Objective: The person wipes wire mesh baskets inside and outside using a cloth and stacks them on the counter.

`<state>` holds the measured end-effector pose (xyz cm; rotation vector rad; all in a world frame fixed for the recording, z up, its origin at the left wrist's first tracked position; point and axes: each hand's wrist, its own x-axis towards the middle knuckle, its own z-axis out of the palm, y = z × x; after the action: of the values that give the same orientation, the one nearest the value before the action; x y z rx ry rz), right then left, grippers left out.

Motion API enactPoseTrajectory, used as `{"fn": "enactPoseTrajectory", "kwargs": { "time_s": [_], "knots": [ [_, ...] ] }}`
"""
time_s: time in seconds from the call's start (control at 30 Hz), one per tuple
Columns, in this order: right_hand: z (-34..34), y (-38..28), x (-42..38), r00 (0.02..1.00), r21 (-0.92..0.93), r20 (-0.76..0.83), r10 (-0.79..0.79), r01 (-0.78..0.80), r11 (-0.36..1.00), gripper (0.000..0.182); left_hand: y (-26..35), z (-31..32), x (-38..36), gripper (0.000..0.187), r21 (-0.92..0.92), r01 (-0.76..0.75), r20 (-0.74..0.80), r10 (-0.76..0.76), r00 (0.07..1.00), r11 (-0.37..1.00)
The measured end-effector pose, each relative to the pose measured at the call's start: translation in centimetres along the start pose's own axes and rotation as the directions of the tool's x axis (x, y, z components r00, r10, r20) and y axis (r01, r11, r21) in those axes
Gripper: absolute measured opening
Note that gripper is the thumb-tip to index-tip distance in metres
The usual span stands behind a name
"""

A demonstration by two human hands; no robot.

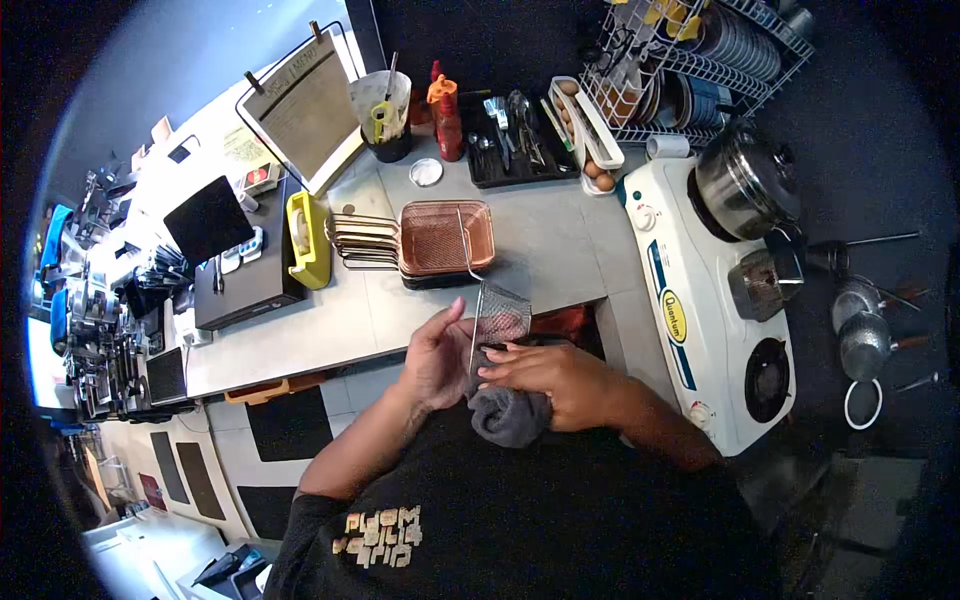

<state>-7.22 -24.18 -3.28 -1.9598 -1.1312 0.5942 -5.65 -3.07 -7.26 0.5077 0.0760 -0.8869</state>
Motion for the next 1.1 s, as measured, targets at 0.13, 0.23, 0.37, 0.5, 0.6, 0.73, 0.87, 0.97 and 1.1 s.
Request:
{"fn": "enactPoseTrajectory", "kwargs": {
  "time_s": [0.13,0.23,0.37,0.5,0.6,0.73,0.87,0.97,1.1],
  "knots": [
    [-4.8,-0.6,-1.8,0.926,-0.178,-0.367,-0.09,0.026,0.984,0.066,-1.2,1.3,2.8,0.05,-0.005,-0.069,-0.271,0.065,0.96,0.998],
    [-6.2,0.4,-1.3,0.89,-0.438,-0.438,-0.13,-0.086,0.895,0.065,-1.0,5.9,4.2,0.038,-0.124,-0.241,-0.35,0.185,0.918,0.963],
    [-5.4,1.1,-1.8,0.969,-0.511,-0.116,-0.218,0.13,0.85,0.054,0.5,5.1,6.1,0.036,0.043,-0.285,-0.411,0.277,0.869,0.958],
    [-6.4,0.9,-3.3,0.953,-0.409,-0.091,-0.288,0.229,0.884,0.056,1.4,6.2,6.3,0.031,0.069,-0.403,-0.358,0.399,0.844,0.913],
    [-9.4,-0.6,-3.5,0.869,-0.461,-0.388,-0.308,0.106,0.881,0.059,1.0,6.3,5.7,0.026,0.175,-0.447,-0.358,0.48,0.801,0.877],
    [-8.5,-0.2,-1.1,0.805,-0.34,-0.545,-0.234,0.043,0.939,0.066,-0.8,5.2,5.2,0.036,0.212,-0.583,-0.361,0.618,0.698,0.784],
    [-6.5,0.7,-0.2,0.765,-0.12,-0.631,-0.13,0.069,0.99,0.055,0.2,2.7,2.3,0.051,0.646,-0.569,-0.125,0.805,0.579,0.509],
    [-5.2,-0.4,-0.3,0.672,0.346,-0.663,0.329,-0.114,0.931,0.034,1.3,4.0,-1.1,0.052,0.721,-0.517,-0.06,0.786,0.616,0.46],
    [0.5,-2.7,2.3,0.695,0.138,-0.697,0.179,-0.115,0.984,0.034,3.0,2.6,-4.4,0.057,0.388,-0.704,-0.232,0.803,0.549,0.594]
  ]
}}
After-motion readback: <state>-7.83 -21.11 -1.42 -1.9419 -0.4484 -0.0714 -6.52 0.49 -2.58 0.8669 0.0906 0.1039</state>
